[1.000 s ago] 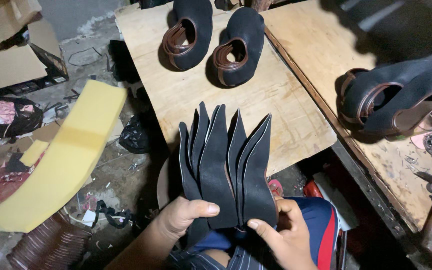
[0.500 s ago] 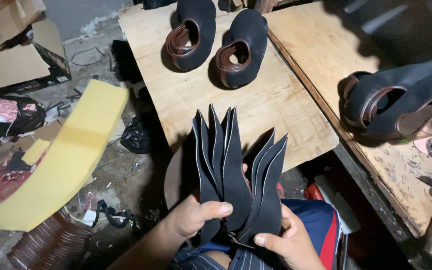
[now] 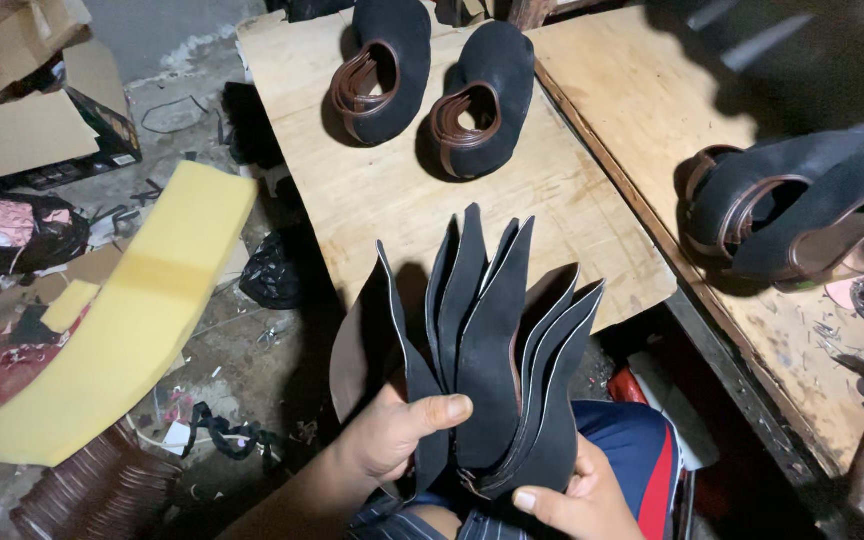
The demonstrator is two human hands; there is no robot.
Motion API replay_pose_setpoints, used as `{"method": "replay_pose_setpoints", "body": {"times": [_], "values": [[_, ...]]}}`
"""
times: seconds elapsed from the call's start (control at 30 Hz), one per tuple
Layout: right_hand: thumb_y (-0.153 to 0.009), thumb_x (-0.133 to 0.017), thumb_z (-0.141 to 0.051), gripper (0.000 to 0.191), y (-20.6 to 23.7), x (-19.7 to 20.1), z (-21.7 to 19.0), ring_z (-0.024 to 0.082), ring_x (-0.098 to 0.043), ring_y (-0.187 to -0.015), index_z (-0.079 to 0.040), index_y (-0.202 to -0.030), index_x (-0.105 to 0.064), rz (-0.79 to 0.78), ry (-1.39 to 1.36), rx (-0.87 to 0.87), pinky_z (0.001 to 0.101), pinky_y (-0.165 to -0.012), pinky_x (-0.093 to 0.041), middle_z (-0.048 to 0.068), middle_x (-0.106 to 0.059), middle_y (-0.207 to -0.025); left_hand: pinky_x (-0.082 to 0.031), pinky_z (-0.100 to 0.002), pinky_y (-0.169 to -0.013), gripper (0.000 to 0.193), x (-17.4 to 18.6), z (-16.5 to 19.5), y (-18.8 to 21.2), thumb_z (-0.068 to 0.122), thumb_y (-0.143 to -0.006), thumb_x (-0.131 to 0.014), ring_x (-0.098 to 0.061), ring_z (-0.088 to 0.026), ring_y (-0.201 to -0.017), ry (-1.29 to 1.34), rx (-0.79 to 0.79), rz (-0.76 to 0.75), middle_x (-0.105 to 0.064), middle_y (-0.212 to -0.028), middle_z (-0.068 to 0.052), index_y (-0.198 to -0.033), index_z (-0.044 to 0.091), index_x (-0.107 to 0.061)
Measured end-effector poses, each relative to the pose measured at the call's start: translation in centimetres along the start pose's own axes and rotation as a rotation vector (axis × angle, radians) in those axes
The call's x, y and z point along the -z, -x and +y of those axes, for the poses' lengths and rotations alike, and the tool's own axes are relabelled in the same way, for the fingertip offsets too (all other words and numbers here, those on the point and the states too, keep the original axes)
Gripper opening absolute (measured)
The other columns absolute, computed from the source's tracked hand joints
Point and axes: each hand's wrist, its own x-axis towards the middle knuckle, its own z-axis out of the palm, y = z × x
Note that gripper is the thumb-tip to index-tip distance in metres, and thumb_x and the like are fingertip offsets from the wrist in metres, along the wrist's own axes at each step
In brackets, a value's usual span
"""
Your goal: The person picks up black shoe uppers from a wooden workbench, matches them into pairs by turning and comparing them, and stacks the matched uppers in piles on the bench. They handle the uppers one at a time, aligning each pair before adding it to a stack.
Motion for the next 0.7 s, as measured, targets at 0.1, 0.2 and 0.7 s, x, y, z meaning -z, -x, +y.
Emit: {"method": "replay_pose_setpoints", "body": {"times": [0.1, 0.2, 0.7], "values": [[-0.069, -0.079, 0.004, 0.076, 0.3, -0.7, -2.4, 0.021, -0.063, -0.121, 0.007, -0.141, -0.054, -0.029, 0.146, 0.086, 0.0355, -0.106, -0.042, 0.014, -0.069, -0.129, -0.057, -0.037, -0.096, 0.046, 0.6, -0.4, 0.0, 0.011, -0.091, -0.066, -0.067, -0.022, -0.109, 0.02, 0.012, 0.013, -0.068, -0.12, -0.012, -0.134, -0.003, -0.054], [-0.068, -0.079, 0.0, 0.08, -0.5, -1.1, -5.6, 0.018, -0.059, -0.122, 0.001, -0.143, -0.051, 0.083, 0.231, 0.15, 0.0331, -0.106, -0.041, 0.009, -0.065, -0.132, -0.052, -0.039, -0.094, 0.053, 0.7, -0.6, -0.6, 0.013, -0.098, -0.066, -0.063, -0.024, -0.105, -0.08, 0.039, 0.138, -0.062, -0.116, -0.015, -0.146, -0.003, -0.052], [-0.068, -0.089, -0.021, 0.049, -24.9, 5.2, -13.7, 0.047, -0.048, -0.119, -0.001, -0.108, -0.07, 0.514, 1.508, 0.745, 0.0511, -0.101, -0.042, 0.029, -0.053, -0.134, -0.05, -0.041, -0.104, 0.037, 1.5, 1.5, 1.3, 0.0, -0.087, -0.055, -0.068, -0.026, -0.112, -0.141, 0.126, 0.283, -0.073, -0.117, -0.019, -0.121, -0.007, -0.067]]}}
